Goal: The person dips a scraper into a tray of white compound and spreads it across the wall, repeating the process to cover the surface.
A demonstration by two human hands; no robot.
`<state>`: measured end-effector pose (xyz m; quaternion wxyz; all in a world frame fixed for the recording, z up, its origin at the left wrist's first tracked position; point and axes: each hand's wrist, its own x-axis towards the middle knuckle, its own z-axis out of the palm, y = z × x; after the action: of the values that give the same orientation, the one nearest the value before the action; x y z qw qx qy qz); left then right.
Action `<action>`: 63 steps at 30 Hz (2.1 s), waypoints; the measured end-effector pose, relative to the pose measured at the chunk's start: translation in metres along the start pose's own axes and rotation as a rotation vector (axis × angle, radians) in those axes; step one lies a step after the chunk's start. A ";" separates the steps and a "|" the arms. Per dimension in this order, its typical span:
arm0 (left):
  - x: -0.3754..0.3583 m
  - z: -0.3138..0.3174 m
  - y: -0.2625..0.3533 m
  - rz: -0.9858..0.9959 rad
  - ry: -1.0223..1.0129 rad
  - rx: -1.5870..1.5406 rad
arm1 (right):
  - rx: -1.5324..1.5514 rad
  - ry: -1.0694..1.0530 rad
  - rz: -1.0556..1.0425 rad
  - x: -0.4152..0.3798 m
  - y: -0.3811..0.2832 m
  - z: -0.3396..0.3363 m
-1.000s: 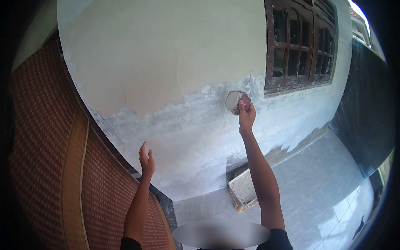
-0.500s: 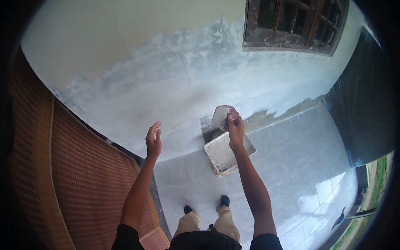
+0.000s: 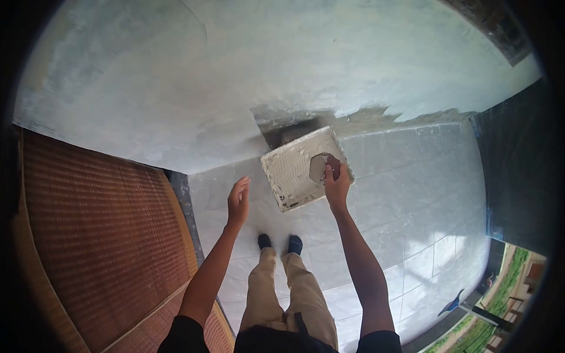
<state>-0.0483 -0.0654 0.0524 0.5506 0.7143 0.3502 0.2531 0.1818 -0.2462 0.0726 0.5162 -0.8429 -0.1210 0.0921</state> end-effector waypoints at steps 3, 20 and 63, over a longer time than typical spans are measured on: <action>-0.012 0.025 -0.043 -0.107 -0.049 -0.024 | -0.119 -0.021 -0.086 0.009 0.021 0.016; -0.013 0.107 -0.176 -0.275 -0.007 -0.089 | -0.547 -0.249 -0.611 0.098 0.114 0.132; -0.006 0.109 -0.183 -0.484 0.057 -0.633 | -0.192 -0.334 -0.339 -0.039 0.126 0.191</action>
<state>-0.0115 -0.1097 -0.1528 0.7772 0.3989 0.4283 0.2309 0.1046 -0.1514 -0.1250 0.4150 -0.8287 -0.3522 0.1300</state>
